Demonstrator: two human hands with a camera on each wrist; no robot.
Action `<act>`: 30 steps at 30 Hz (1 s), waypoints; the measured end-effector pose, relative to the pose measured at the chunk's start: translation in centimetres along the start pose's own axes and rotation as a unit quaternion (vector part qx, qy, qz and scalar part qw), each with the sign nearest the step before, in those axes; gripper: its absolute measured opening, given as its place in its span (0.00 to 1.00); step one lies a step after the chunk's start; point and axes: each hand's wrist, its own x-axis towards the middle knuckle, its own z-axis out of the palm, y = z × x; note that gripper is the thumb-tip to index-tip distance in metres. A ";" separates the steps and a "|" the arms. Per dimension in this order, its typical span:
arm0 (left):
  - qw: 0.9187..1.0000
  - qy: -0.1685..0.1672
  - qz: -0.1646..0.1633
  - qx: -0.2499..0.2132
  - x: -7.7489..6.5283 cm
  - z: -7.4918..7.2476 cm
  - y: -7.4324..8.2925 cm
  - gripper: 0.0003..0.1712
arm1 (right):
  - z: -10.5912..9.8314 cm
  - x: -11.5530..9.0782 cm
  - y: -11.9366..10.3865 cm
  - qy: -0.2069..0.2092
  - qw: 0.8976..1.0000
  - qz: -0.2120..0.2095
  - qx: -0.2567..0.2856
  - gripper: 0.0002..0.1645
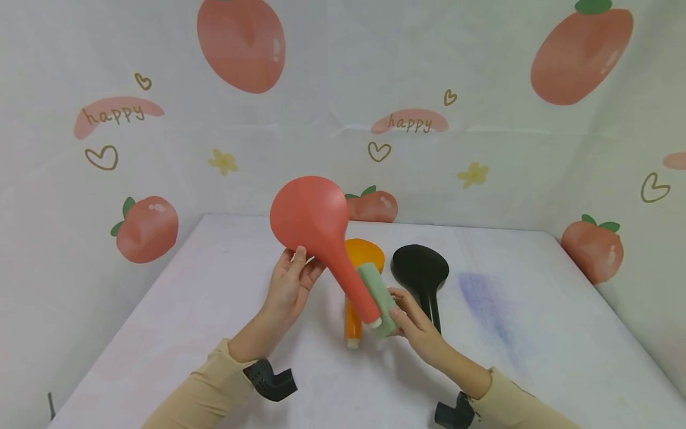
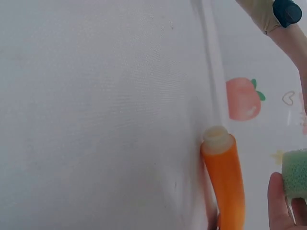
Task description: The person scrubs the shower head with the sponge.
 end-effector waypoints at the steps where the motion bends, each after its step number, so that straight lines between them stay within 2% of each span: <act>1: 1.000 0.000 0.004 0.001 0.0 0.0 0.0 0.20 | 0.0 0.0 0.0 0.009 1.000 -0.009 -0.003 0.20; 5: 1.000 0.012 0.006 -0.006 0.2 -0.3 0.0 0.18 | 0.1 -0.2 0.5 0.057 0.993 -0.071 -0.070 0.21; 9: 0.999 0.033 0.007 -0.015 0.4 -0.4 -0.2 0.18 | 0.2 -0.4 0.9 0.096 0.971 -0.138 -0.168 0.29; 12: 0.999 0.048 0.009 -0.015 0.4 -0.5 -0.3 0.21 | 0.3 -0.4 0.8 0.116 0.948 -0.186 -0.229 0.31; 15: 0.998 0.064 0.007 -0.014 0.4 -0.6 -0.4 0.24 | 0.5 -0.3 0.6 0.129 0.925 -0.230 -0.275 0.25; 19: 0.996 0.083 -0.005 -0.014 0.6 -1.0 -0.7 0.26 | 0.7 -0.3 0.2 0.139 0.898 -0.262 -0.325 0.25; 23: 0.995 0.094 -0.012 -0.002 0.5 -1.1 -0.8 0.27 | 0.8 -0.2 0.4 0.144 0.867 -0.305 -0.368 0.23; 27: 0.995 0.100 -0.013 0.002 0.3 -0.8 -0.6 0.26 | 0.9 0.1 0.9 0.129 0.826 -0.373 -0.402 0.19; 30: 0.995 0.101 -0.014 -0.005 0.3 -0.8 -0.6 0.26 | 1.0 0.1 1.1 0.116 0.797 -0.405 -0.432 0.16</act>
